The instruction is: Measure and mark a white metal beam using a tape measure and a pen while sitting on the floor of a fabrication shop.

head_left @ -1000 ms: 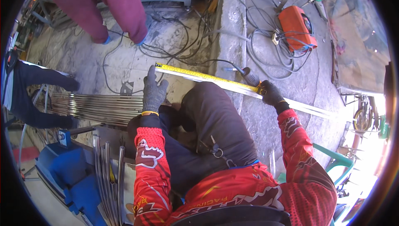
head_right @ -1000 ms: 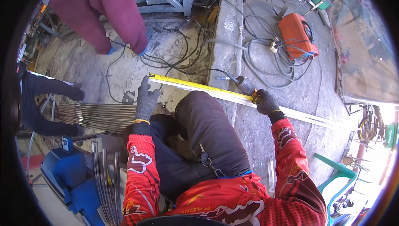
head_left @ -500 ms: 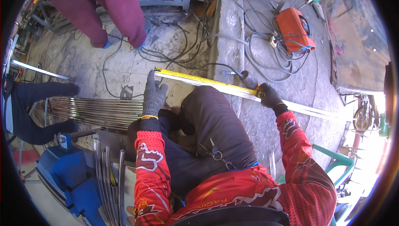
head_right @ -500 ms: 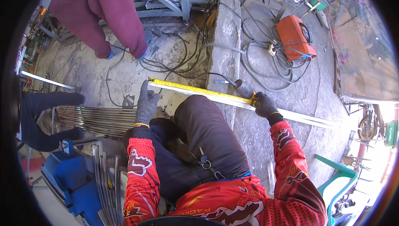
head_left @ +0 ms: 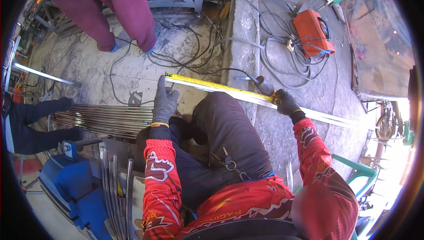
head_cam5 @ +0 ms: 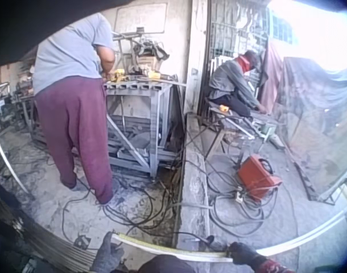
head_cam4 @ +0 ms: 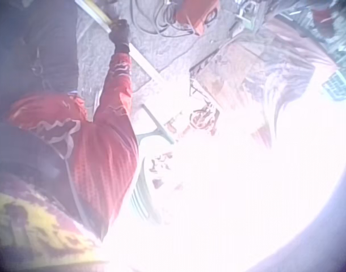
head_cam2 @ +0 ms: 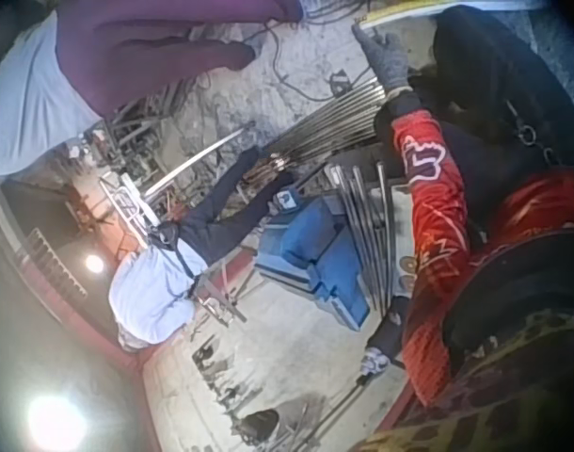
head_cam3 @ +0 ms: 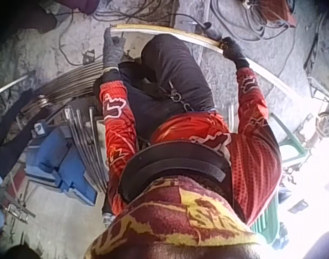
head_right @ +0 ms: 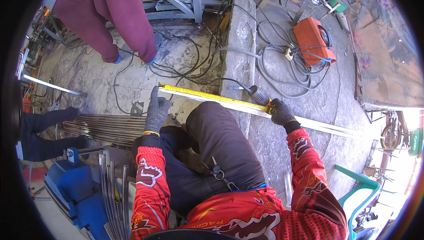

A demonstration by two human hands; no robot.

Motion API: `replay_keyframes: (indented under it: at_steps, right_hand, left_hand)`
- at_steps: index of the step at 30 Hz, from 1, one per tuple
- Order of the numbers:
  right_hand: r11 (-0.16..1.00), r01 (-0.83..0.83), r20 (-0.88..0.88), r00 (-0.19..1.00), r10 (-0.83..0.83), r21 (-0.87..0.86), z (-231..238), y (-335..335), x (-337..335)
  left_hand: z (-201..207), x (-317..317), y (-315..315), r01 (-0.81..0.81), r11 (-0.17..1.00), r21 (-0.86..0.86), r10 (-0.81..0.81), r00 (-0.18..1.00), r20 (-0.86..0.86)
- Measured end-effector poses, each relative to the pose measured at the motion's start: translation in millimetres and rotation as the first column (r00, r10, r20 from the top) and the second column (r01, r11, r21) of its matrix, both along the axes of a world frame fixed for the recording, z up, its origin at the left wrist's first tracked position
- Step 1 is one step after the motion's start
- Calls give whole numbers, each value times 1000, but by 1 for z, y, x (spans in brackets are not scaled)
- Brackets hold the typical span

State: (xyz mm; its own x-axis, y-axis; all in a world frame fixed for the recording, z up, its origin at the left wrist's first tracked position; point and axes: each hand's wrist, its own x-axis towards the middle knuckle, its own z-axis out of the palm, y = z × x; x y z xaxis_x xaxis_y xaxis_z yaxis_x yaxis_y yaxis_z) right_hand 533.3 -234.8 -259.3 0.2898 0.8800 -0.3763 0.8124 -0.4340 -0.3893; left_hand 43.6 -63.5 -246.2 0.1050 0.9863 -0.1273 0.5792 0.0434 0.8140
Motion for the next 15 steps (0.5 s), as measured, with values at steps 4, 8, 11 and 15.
replay_keyframes:
  at_steps: [4, 8, 11, 15]
  right_hand:
    - [1000, 14, -5, 1000, -14, -23, 2, 0, 1]
    - [1000, 6, -2, 1000, -6, -7, 6, 1, -2]
    - [1000, -9, 8, 1000, 9, -19, 11, 2, -4]
    - [1000, -11, 11, 1000, 11, -20, 12, 1, -5]
  left_hand:
    - [1, 2, 0, -3, 1000, -25, 4, 1000, 21]
    - [-2, 0, 1, -7, 1000, -25, 8, 1000, 19]
    - [-2, 0, 1, -7, 1000, -15, 7, 1000, 6]
    - [2, 3, -1, 2, 1000, -3, -2, 1000, 15]
